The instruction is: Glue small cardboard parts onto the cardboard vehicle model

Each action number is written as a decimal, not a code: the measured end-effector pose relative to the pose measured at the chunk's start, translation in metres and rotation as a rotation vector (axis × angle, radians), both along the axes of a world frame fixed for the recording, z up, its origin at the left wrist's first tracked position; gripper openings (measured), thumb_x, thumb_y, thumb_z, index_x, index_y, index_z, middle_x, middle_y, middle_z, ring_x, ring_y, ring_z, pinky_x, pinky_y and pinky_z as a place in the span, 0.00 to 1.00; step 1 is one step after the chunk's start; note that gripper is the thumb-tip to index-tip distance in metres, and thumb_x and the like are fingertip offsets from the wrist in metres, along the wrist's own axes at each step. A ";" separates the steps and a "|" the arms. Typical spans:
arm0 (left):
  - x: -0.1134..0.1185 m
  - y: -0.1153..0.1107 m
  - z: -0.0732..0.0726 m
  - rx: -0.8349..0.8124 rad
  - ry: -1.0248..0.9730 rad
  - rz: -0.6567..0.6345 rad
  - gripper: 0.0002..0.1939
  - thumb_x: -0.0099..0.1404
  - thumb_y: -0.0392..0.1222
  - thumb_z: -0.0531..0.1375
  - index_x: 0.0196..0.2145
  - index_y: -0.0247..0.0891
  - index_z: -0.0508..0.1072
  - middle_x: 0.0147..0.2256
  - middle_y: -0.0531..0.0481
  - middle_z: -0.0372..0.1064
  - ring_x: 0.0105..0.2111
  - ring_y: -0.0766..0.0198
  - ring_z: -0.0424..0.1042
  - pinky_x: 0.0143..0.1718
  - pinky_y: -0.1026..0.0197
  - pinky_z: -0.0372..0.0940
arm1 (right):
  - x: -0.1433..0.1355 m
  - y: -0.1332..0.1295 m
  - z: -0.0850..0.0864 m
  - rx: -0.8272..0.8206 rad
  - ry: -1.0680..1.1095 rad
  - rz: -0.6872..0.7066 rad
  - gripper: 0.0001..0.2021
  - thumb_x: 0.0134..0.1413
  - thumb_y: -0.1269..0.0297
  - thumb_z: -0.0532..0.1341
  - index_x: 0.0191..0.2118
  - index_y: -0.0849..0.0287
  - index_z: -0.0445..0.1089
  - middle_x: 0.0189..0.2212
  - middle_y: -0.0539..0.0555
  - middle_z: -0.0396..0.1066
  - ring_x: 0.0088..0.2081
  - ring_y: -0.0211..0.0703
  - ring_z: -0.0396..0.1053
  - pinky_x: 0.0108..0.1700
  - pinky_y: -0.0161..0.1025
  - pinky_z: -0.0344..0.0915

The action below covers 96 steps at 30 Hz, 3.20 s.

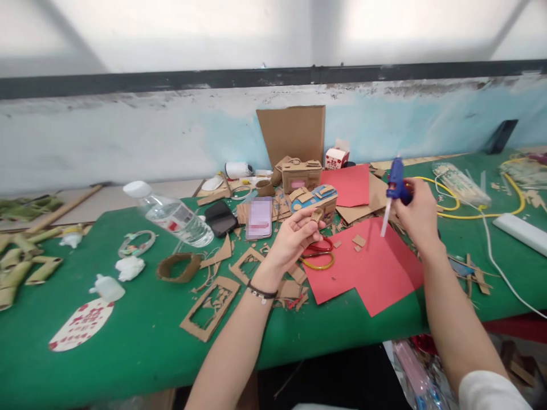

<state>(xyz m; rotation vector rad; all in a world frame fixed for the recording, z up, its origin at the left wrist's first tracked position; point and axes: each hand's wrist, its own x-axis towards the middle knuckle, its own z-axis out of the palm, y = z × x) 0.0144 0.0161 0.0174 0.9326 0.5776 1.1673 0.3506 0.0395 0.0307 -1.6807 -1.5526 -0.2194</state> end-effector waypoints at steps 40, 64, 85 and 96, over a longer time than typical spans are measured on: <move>0.002 0.006 -0.009 0.143 0.129 0.036 0.28 0.63 0.49 0.79 0.58 0.40 0.84 0.42 0.42 0.87 0.26 0.68 0.79 0.34 0.64 0.78 | -0.091 -0.035 -0.019 -0.268 0.996 0.802 0.34 0.59 0.30 0.71 0.22 0.53 0.61 0.12 0.43 0.58 0.12 0.34 0.57 0.16 0.36 0.56; 0.005 0.003 -0.006 0.116 0.097 0.031 0.29 0.61 0.48 0.81 0.57 0.39 0.84 0.37 0.45 0.86 0.26 0.68 0.79 0.34 0.64 0.78 | -0.087 -0.036 -0.027 -0.290 0.956 0.748 0.34 0.60 0.30 0.70 0.22 0.52 0.59 0.12 0.45 0.59 0.13 0.34 0.55 0.17 0.36 0.57; 0.004 0.006 -0.008 0.118 0.061 0.031 0.29 0.60 0.49 0.81 0.56 0.40 0.84 0.38 0.46 0.86 0.25 0.71 0.77 0.34 0.64 0.78 | -0.087 -0.037 -0.025 -0.292 0.959 0.739 0.34 0.59 0.31 0.71 0.22 0.52 0.60 0.12 0.44 0.59 0.12 0.33 0.56 0.16 0.36 0.59; 0.005 0.006 -0.008 0.106 0.033 0.033 0.28 0.59 0.48 0.82 0.55 0.41 0.84 0.37 0.47 0.86 0.25 0.70 0.78 0.34 0.64 0.78 | -0.088 -0.038 -0.023 -0.300 0.972 0.726 0.33 0.57 0.30 0.72 0.23 0.52 0.61 0.12 0.43 0.58 0.13 0.33 0.55 0.16 0.36 0.60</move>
